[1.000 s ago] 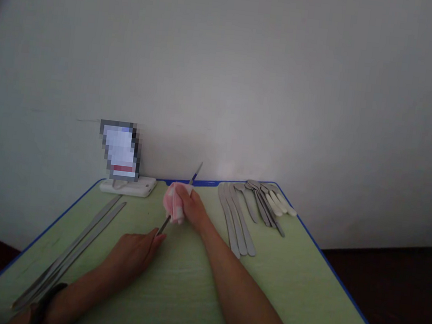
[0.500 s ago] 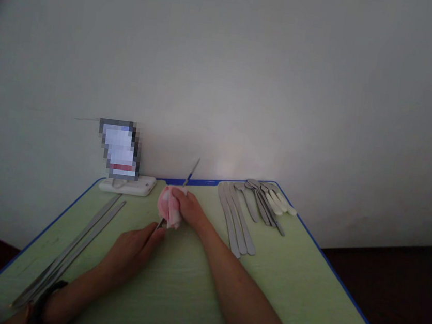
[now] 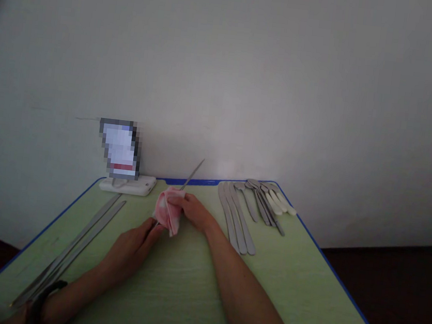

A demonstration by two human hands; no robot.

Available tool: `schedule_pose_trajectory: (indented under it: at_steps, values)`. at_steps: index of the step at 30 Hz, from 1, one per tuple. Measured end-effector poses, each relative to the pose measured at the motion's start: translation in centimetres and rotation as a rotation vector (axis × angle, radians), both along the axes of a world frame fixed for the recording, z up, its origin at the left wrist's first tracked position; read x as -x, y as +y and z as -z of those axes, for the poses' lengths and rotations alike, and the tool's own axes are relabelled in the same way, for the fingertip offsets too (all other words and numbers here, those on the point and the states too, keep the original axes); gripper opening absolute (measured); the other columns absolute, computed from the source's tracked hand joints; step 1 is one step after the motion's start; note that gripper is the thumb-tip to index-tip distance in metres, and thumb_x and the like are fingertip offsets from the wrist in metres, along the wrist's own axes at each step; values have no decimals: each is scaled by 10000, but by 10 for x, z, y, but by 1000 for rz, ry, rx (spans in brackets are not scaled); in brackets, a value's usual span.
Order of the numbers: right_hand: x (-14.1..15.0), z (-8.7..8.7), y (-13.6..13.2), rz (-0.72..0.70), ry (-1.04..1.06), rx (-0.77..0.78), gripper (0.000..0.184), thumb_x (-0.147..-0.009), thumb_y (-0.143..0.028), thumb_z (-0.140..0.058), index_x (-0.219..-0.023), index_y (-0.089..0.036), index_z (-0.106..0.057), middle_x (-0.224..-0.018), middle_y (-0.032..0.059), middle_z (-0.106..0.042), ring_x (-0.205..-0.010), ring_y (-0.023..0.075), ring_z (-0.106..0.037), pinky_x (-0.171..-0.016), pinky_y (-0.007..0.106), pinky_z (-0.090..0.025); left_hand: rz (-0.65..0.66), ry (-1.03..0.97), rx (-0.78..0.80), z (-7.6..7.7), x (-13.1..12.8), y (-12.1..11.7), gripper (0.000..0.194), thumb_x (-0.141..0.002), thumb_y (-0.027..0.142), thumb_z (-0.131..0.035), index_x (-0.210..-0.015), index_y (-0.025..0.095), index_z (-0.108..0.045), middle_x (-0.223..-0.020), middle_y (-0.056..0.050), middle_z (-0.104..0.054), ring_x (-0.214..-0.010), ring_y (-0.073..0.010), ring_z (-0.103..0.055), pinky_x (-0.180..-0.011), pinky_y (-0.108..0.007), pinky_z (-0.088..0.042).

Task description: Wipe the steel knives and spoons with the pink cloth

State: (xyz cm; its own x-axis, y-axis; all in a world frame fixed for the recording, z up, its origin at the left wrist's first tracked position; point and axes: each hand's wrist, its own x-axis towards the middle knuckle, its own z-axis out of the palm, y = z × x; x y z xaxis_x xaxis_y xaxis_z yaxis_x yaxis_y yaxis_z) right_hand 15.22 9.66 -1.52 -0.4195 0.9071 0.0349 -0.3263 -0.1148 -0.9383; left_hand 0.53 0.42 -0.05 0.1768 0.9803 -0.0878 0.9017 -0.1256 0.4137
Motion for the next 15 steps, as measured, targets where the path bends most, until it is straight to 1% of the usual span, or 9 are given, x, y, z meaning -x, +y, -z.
schedule_pose_trajectory:
  at_steps: [1,4,8,11,15]
  values:
    - [-1,1,1,-42,-32,-11,170,-655,-328,-708,-661,-160,-686,-649,-5,-644,-608,129,-543,-600,235,-420,3,1,1,0,0,0,315,-997,341,-234,-1032,197,-512,-876,-63,-714,-799,-226,-681,-667,-272,-402]
    - [-1,7,5,-30,-74,-41,186,-673,-352,-700,-672,-167,-685,-663,-9,-639,-634,130,-536,-631,238,-405,11,24,15,1,1,1,333,-996,340,-229,-1040,197,-526,-863,-62,-716,-784,-225,-683,-668,-274,-405]
    - [0,11,9,-22,-46,-18,214,-695,-379,-671,-635,-174,-660,-657,2,-637,-646,145,-535,-668,268,-403,17,26,26,1,1,2,351,-991,343,-228,-1063,187,-534,-876,-74,-719,-801,-243,-679,-676,-291,-408]
    - [-1,8,7,-46,-101,-48,218,-703,-394,-659,-645,-185,-650,-659,-4,-622,-644,146,-517,-671,277,-391,12,23,28,1,1,2,367,-989,344,-223,-1071,180,-540,-881,-85,-720,-798,-254,-676,-679,-302,-410]
    - [-3,-1,1,-125,-243,-125,253,-659,-398,-723,-709,-160,-651,-687,-12,-603,-655,140,-492,-665,273,-373,-3,3,36,0,1,1,371,-987,334,-233,-1066,176,-559,-909,-95,-725,-815,-265,-679,-683,-309,-417]
